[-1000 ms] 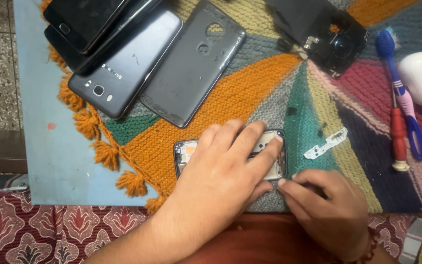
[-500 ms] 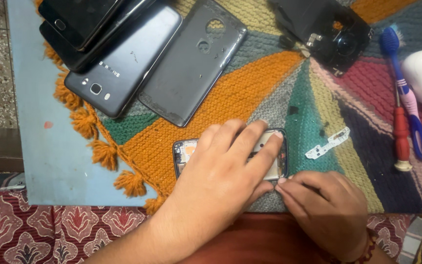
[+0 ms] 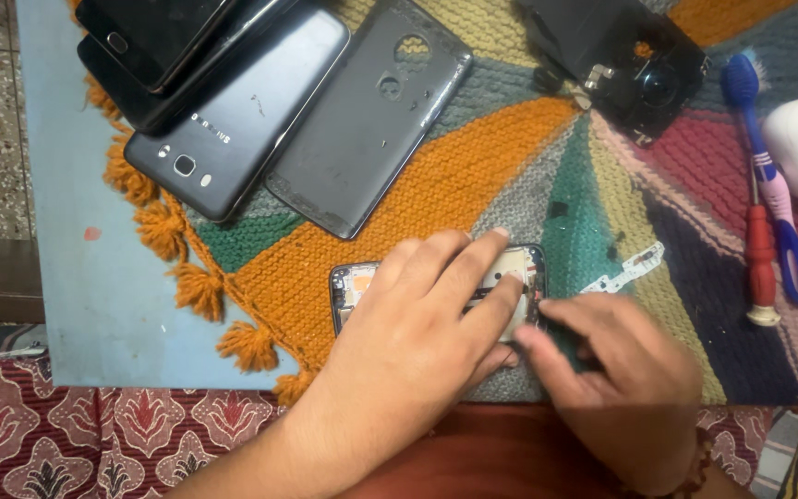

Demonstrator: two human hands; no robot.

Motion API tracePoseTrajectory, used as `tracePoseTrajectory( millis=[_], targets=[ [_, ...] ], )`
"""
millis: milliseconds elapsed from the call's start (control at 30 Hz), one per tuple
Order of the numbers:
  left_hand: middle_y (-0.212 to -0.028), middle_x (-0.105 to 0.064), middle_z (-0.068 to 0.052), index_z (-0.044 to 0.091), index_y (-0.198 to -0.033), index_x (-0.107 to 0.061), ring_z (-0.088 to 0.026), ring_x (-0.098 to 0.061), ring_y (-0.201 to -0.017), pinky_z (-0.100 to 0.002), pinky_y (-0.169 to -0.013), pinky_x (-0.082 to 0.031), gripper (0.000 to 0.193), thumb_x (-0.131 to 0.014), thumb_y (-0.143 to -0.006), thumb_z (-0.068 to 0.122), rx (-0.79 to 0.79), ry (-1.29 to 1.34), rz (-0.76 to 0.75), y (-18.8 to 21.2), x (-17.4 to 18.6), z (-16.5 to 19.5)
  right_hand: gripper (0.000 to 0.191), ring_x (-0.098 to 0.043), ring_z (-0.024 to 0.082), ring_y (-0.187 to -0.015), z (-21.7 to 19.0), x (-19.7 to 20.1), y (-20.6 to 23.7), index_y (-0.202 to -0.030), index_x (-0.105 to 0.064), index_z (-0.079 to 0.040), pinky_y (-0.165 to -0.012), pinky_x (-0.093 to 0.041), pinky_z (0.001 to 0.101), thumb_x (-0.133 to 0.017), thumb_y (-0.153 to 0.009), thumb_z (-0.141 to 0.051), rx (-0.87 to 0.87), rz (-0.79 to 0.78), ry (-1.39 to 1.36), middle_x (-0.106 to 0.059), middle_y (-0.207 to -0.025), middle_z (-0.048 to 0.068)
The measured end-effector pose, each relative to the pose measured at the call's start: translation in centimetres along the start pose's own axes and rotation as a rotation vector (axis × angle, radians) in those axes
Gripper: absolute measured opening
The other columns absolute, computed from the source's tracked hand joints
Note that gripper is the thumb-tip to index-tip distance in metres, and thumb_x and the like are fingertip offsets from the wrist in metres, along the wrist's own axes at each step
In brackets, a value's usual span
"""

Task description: The person disassembles a smartphone, removing the back cover and internal components. They use a screwdriver to detach a small metal bracket and then carefully reconnect a ribbon cable to the motherboard.

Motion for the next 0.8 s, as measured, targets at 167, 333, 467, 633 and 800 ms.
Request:
tracePoseTrajectory(
  millis=[167, 333, 467, 633, 800],
  targets=[
    [-0.143, -0.056, -0.019, 0.004, -0.122, -0.068, -0.037, -0.052, -0.13, -0.051, -0.109, -0.042, 0.044, -0.078, -0.085, 0.025, -0.032, 0.036, 0.036, 0.2, -0.1, 0.0, 0.03, -0.072, 0.019, -0.083, -0.3, 1.4, -1.7, -0.116, -0.073, -0.011, -0.066, -0.056, 0.029, -0.076, -0.086, -0.011, -0.002, -0.088, -0.071, -0.072, -0.103, 0.008],
    [-0.14, -0.061, -0.014, 0.01, -0.114, -0.072, -0.035, -0.055, -0.133, -0.051, -0.112, -0.04, 0.025, -0.075, -0.09, 0.018, -0.044, 0.027, 0.068, 0.5, -0.4, 0.0, 0.043, -0.07, 0.019, -0.073, 0.7, 2.2, -3.2, -0.125, -0.071, -0.014, -0.06, -0.055, 0.0308, -0.073, -0.082, -0.009, 0.048, -0.304, -0.039, -0.069, -0.1, 0.007],
    [-0.137, -0.062, -0.014, 0.009, -0.112, -0.073, -0.036, -0.055, -0.133, -0.052, -0.112, -0.039, 0.021, -0.074, -0.094, 0.019, -0.012, 0.064, 0.074, 0.5, -0.5, 0.3, 0.04, -0.071, 0.021, -0.071, 1.2, 2.4, -3.7, -0.119, -0.073, -0.016, -0.059, -0.056, 0.0315, -0.073, -0.08, -0.01, 0.062, -0.403, -0.003, -0.068, -0.099, 0.006],
    [-0.136, -0.062, -0.013, 0.007, -0.112, -0.073, -0.036, -0.054, -0.135, -0.051, -0.114, -0.039, 0.023, -0.076, -0.094, 0.02, 0.024, 0.092, 0.083, 0.6, -0.5, 0.5, 0.029, -0.072, 0.02, -0.079, 1.8, 2.5, -3.8, -0.109, -0.071, -0.013, -0.064, -0.057, 0.0298, -0.075, -0.081, -0.015, 0.198, -0.348, -0.05, -0.069, -0.105, 0.005],
    [-0.137, -0.061, -0.015, 0.006, -0.109, -0.073, -0.037, -0.052, -0.135, -0.052, -0.116, -0.036, 0.025, -0.077, -0.09, 0.022, 0.049, 0.081, 0.079, 0.7, -0.8, 0.8, 0.049, -0.069, 0.017, -0.073, 2.3, 2.6, -3.4, -0.124, -0.071, -0.011, -0.061, -0.055, 0.028, -0.082, -0.078, -0.026, 0.168, -0.429, -0.014, -0.069, -0.106, 0.005]
  ],
)
Point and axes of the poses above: each hand's wrist, its own y-axis away from the middle knuckle, its own x-axis out of the back of the hand, z = x × y, the point moved 1 cm from there along -y, towards the middle knuckle
